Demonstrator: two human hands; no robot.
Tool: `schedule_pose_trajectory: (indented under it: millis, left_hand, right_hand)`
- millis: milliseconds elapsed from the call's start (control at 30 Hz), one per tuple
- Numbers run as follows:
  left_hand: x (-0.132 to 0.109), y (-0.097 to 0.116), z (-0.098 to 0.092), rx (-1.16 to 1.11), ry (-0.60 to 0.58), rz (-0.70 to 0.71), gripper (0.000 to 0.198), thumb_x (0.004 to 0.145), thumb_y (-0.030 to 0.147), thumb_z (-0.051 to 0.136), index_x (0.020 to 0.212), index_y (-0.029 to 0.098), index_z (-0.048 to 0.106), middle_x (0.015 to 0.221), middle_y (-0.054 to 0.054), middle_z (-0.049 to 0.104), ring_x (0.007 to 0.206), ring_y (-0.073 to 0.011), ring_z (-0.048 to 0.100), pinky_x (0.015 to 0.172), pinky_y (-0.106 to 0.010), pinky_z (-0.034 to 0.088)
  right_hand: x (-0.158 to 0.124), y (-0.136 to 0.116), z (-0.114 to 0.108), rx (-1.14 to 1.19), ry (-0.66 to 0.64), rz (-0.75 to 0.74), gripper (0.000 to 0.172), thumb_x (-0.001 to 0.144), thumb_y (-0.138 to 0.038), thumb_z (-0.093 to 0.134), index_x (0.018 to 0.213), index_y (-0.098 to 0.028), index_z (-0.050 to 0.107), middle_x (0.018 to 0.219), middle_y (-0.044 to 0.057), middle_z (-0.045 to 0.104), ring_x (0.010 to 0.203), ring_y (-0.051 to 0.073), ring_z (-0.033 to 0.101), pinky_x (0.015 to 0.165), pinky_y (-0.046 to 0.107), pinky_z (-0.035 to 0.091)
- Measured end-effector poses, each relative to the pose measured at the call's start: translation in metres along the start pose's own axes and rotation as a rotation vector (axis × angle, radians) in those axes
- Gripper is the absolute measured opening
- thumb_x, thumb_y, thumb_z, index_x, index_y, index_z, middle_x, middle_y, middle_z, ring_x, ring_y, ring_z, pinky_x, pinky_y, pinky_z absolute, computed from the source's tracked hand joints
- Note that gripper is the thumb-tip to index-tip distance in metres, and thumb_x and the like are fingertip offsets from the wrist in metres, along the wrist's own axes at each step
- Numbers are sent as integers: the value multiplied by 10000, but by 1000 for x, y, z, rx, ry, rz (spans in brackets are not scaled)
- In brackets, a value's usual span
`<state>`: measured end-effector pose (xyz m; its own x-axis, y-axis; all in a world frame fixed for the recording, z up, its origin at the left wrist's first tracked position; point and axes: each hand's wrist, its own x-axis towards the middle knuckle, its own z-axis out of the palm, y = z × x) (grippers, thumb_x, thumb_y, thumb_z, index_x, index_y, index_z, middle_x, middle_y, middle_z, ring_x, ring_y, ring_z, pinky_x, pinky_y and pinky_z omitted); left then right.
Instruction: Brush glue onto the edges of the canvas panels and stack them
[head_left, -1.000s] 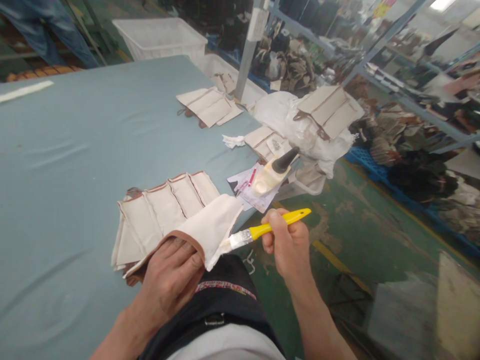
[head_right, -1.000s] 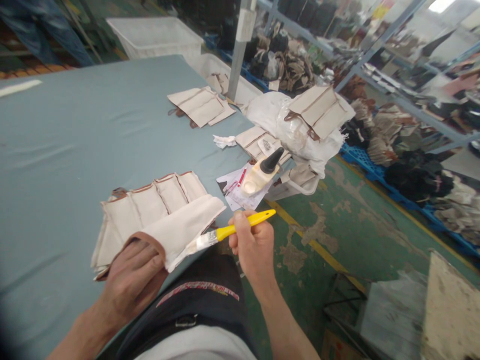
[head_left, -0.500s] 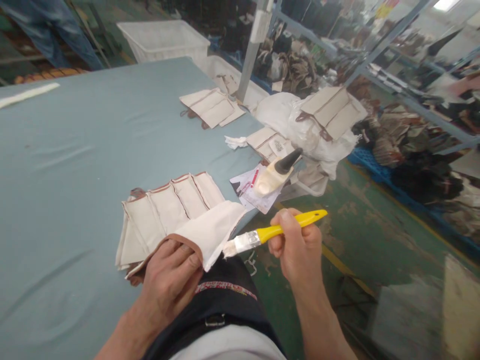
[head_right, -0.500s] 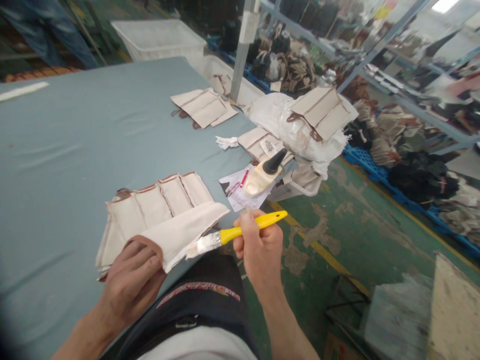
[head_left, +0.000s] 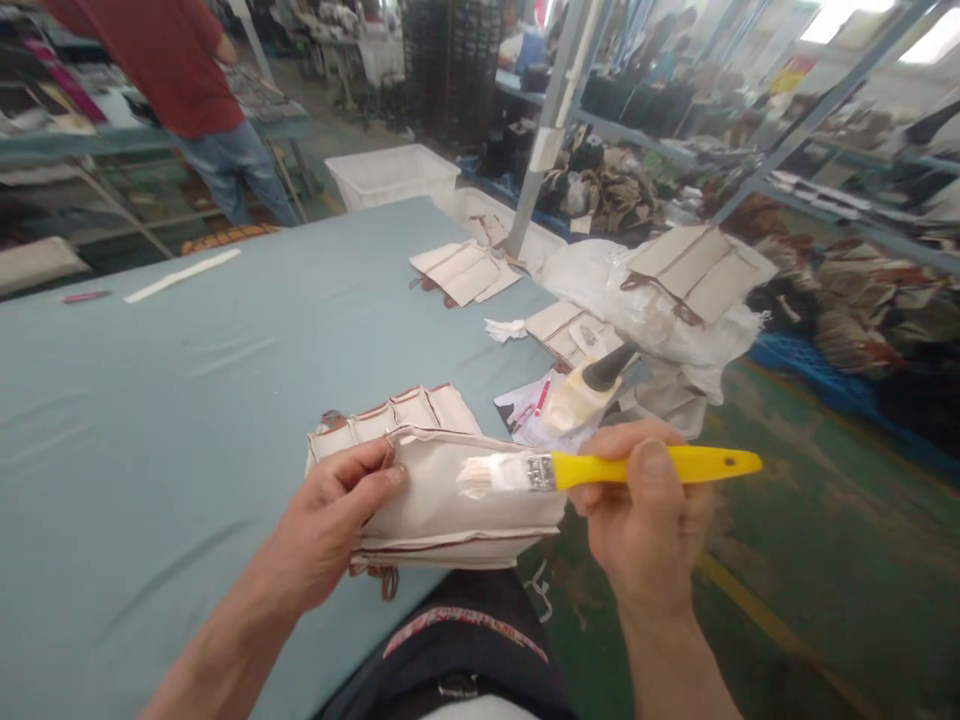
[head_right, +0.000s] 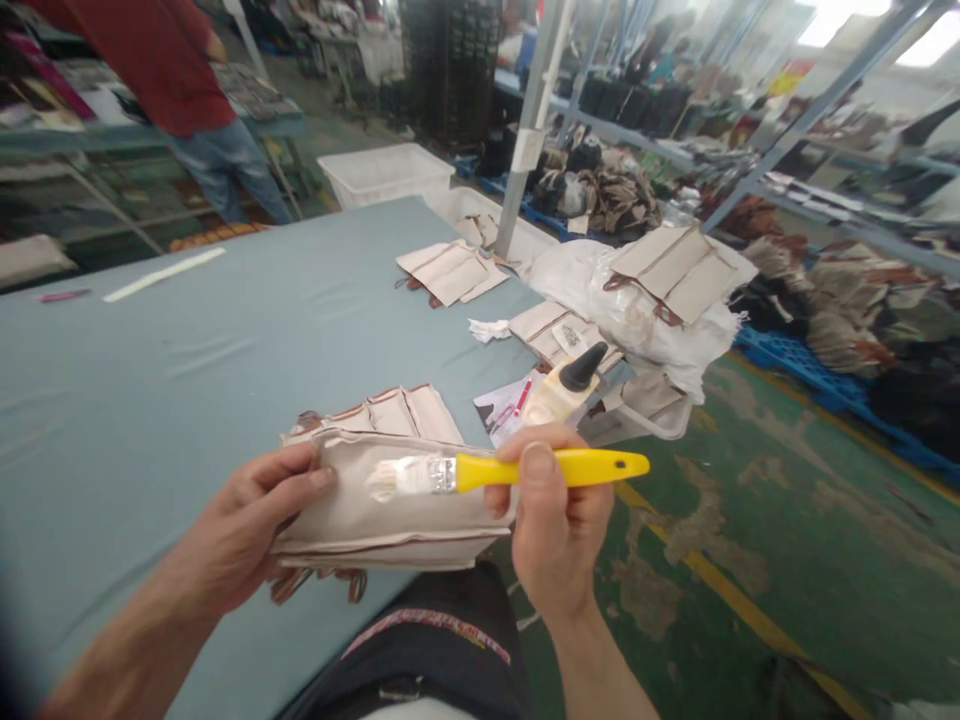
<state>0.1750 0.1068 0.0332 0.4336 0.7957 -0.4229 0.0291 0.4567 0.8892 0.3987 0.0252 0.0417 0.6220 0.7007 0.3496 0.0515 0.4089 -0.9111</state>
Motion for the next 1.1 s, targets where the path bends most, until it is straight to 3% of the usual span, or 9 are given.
schedule_pose_trajectory:
  millis: [167, 367, 467, 600, 733, 833, 1100]
  left_hand:
    - [-4, 10, 5, -75, -66, -25, 323, 725, 409, 919, 789, 182, 699, 619, 19, 688, 480, -109, 567, 420, -176, 436]
    - [-5, 10, 10, -162, -129, -94, 349, 681, 409, 972, 769, 172, 731, 577, 5, 694, 452, -109, 592, 386, -154, 419]
    - [-6, 11, 9, -230, -122, -120, 345, 670, 383, 991, 750, 169, 733, 508, 17, 656, 432, -106, 577, 397, -158, 451]
    - [-6, 13, 11, -298, -61, -172, 387, 606, 354, 1028, 793, 162, 748, 532, 22, 673, 432, -110, 589, 408, -175, 492]
    - [-7, 14, 16, -280, -50, -192, 384, 583, 328, 1020, 786, 159, 742, 500, 23, 651, 464, -132, 621, 454, -193, 537]
    - [-5, 11, 17, -278, -33, -193, 390, 568, 294, 1014, 814, 164, 741, 529, 26, 669, 470, -131, 621, 440, -188, 522]
    - [4, 6, 14, -273, -154, -191, 361, 658, 343, 991, 849, 145, 757, 616, -9, 711, 510, -130, 647, 450, -172, 515]
  right_hand:
    - [-4, 4, 14, 25, -226, -150, 210, 1083, -390, 638, 952, -252, 725, 696, -46, 656, 507, 110, 601, 476, 225, 502]
    - [4, 18, 21, -233, -359, -453, 114, 1073, -305, 631, 1023, -250, 718, 809, -13, 755, 646, 139, 703, 617, 275, 565]
    - [5, 19, 17, -298, -372, -463, 149, 1088, -317, 598, 1012, -253, 708, 805, -12, 763, 649, 144, 716, 610, 278, 565]
    - [1, 15, 13, -281, -272, -497, 158, 1091, -356, 607, 1016, -252, 701, 782, -14, 757, 646, 158, 722, 596, 294, 567]
    - [2, 10, 15, -345, -401, -593, 124, 1098, -314, 589, 1026, -263, 676, 763, -30, 771, 632, 153, 744, 603, 272, 608]
    - [3, 8, 11, -407, -374, -585, 101, 1086, -284, 594, 1030, -273, 678, 778, -27, 782, 656, 162, 762, 634, 279, 632]
    - [-1, 10, 5, -406, -403, -550, 53, 1045, -259, 643, 1045, -285, 689, 796, -25, 793, 658, 171, 763, 624, 296, 628]
